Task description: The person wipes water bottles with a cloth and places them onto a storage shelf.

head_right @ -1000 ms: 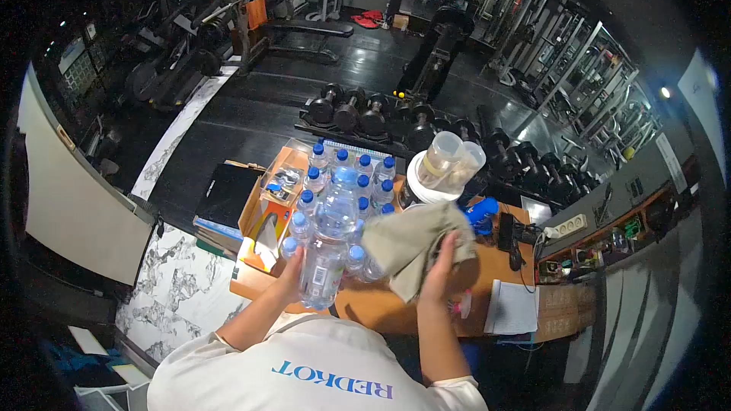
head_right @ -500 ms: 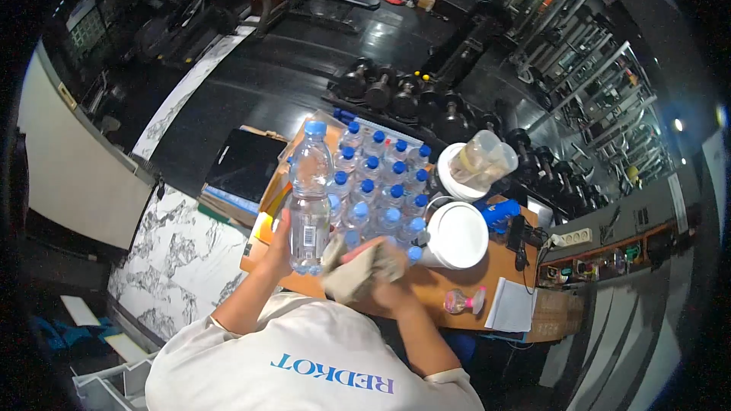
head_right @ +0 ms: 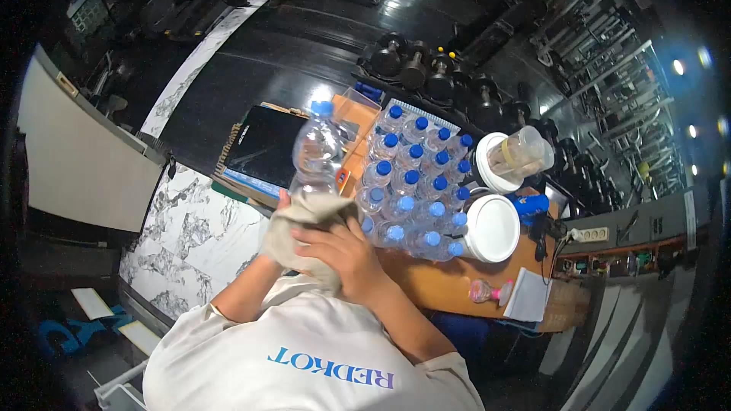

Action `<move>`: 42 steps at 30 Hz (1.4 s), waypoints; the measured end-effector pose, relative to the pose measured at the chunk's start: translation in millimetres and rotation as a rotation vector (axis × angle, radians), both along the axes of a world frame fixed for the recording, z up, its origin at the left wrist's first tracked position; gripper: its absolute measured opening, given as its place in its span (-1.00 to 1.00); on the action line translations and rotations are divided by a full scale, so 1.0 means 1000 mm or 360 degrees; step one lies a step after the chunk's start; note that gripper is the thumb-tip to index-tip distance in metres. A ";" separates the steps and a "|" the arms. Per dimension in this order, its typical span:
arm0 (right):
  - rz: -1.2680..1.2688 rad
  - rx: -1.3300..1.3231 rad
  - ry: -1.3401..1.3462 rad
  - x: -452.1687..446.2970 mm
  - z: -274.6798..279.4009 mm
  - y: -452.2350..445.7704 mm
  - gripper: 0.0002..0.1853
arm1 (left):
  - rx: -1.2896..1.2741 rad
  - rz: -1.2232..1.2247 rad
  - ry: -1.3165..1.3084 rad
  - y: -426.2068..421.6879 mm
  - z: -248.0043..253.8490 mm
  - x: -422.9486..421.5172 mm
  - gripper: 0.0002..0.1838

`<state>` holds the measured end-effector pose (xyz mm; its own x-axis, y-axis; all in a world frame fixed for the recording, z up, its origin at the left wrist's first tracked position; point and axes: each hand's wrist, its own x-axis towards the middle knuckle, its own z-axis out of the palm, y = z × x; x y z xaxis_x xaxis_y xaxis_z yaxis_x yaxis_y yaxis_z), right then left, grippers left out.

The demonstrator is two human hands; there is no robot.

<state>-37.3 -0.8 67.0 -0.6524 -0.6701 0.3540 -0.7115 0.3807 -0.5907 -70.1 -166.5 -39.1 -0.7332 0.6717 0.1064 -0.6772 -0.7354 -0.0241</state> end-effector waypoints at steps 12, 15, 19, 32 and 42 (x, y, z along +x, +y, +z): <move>-0.0945 -0.1778 -0.1402 0.031 -0.074 0.050 -0.44 | -0.1099 0.0769 0.0793 0.033 0.062 -0.011 -0.06; -0.0749 -0.1880 -0.1417 0.027 -0.059 0.030 -0.48 | -0.1331 0.0854 0.1228 0.052 0.064 -0.011 0.00; -0.0651 -0.2074 -0.1616 0.039 -0.082 0.055 -0.50 | -0.1231 0.0631 0.1272 0.060 0.084 -0.018 -0.05; -0.1120 -0.1442 -0.0459 0.014 0.024 0.172 -0.59 | -0.0857 0.0339 0.0725 0.131 0.069 0.005 0.08; -0.0147 0.0086 0.0858 0.020 0.027 0.145 -0.63 | -0.0497 0.0531 0.0462 0.171 0.071 0.008 -0.11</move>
